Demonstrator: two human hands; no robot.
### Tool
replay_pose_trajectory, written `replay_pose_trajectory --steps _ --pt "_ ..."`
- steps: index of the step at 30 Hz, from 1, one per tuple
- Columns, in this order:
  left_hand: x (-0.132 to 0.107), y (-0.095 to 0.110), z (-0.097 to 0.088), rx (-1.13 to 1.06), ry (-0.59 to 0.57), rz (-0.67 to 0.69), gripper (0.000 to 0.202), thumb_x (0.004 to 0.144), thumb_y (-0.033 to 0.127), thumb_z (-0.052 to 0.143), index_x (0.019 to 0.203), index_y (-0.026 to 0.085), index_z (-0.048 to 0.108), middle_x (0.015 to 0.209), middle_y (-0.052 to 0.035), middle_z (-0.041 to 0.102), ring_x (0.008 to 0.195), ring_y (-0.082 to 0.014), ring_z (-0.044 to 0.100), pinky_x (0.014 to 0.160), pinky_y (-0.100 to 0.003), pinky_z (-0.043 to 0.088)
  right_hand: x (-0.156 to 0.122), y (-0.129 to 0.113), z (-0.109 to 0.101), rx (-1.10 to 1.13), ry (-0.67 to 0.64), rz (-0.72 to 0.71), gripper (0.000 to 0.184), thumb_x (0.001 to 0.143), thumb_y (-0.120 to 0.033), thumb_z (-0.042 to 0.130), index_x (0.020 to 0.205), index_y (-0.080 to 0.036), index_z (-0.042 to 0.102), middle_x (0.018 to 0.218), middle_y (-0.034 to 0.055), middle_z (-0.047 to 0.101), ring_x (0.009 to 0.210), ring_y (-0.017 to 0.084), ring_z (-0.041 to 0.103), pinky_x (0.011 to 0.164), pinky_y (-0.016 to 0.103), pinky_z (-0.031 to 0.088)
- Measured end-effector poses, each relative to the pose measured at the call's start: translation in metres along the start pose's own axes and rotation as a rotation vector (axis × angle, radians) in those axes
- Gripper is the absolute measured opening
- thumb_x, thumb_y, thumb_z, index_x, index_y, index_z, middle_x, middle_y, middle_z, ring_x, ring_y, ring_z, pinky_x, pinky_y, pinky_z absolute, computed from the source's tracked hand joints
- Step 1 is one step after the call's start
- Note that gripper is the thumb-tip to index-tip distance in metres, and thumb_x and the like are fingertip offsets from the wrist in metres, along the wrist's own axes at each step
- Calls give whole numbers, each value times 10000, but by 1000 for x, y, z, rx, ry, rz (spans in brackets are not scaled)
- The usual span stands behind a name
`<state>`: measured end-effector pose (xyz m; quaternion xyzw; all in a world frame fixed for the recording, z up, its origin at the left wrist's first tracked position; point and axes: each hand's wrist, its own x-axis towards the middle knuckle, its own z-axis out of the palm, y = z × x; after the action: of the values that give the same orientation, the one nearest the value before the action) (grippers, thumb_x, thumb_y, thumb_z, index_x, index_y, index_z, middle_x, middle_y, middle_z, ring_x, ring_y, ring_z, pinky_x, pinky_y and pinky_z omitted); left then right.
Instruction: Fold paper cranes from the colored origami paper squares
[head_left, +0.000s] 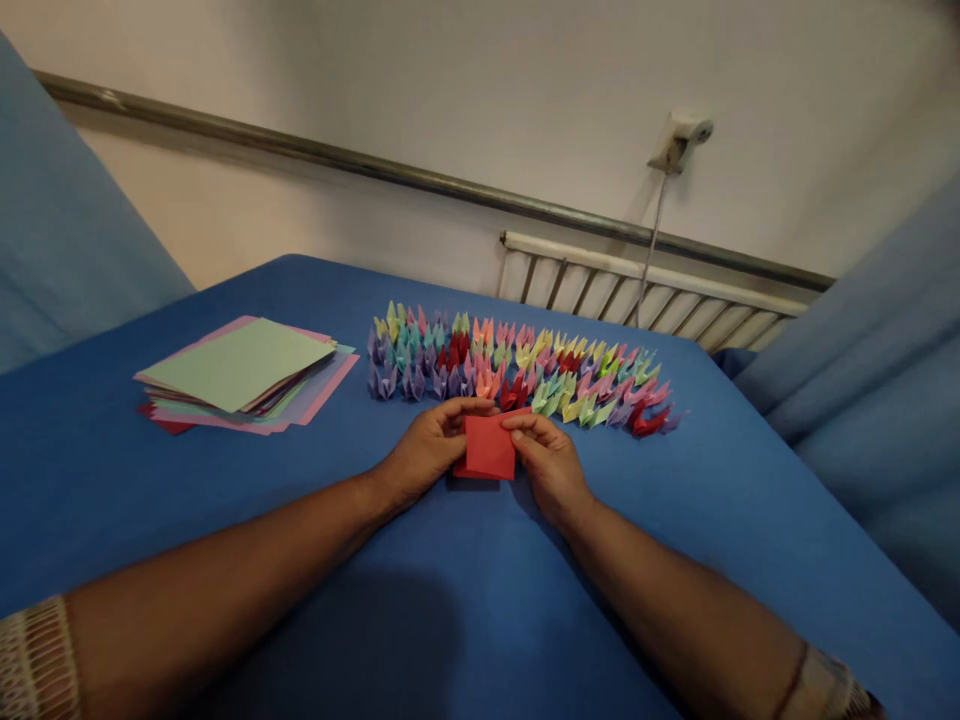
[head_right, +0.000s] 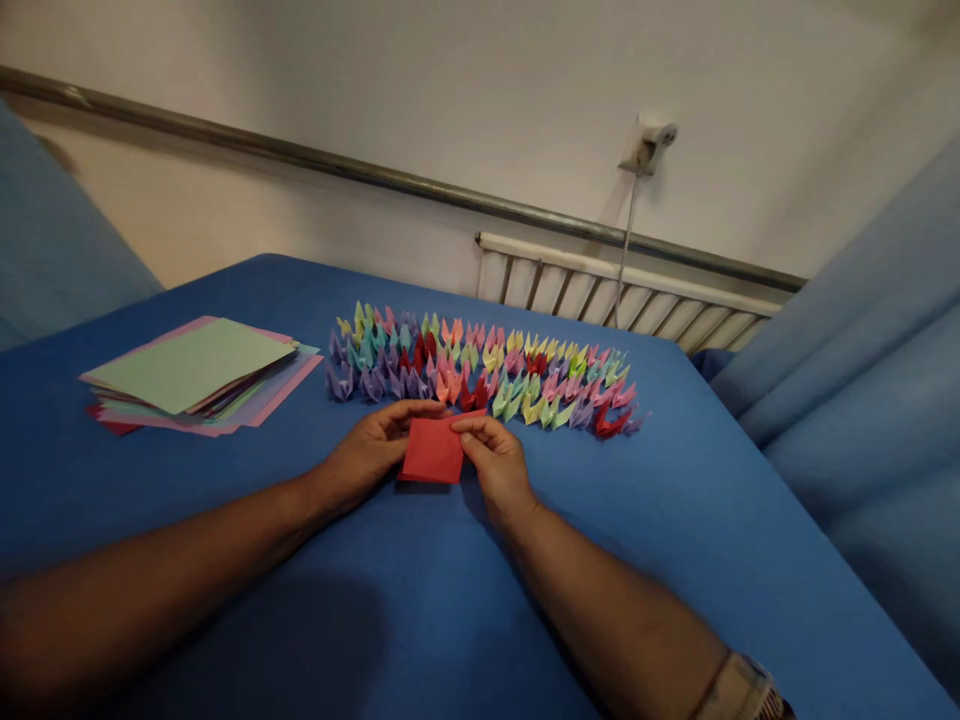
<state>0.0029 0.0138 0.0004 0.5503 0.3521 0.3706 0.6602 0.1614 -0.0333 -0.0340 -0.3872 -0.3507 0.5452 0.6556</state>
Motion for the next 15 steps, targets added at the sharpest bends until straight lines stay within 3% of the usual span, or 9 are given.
replay_pose_trajectory --steps 3,7,12,15 --pt "0 -1 -1 39 -27 29 383 638 176 755 1014 172 681 983 -40 721 815 -165 661 772 -300 522 -1 3 1 -77 -45 -45 171 715 -342 759 841 -236 712 857 -1 705 790 156 629 773 292 482" --pt "2 -1 -3 135 4 86 196 680 261 759 836 160 697 889 -25 713 799 -152 641 771 -284 511 -4 4 4 -162 -81 -108 165 763 -362 723 881 -249 696 894 0 698 840 167 629 809 305 480" --pt "3 -1 -4 176 21 59 218 688 322 766 806 160 681 751 14 670 677 -118 597 667 -242 486 -11 -3 3 -361 -144 -170 276 886 -462 564 959 -215 665 895 25 672 847 181 606 809 326 475" --pt "2 -1 -3 161 38 67 269 667 331 772 840 160 658 811 -5 685 719 -137 621 681 -257 499 -13 -3 2 -424 -127 -169 312 829 -475 643 1006 -219 622 919 31 666 849 188 610 791 330 486"
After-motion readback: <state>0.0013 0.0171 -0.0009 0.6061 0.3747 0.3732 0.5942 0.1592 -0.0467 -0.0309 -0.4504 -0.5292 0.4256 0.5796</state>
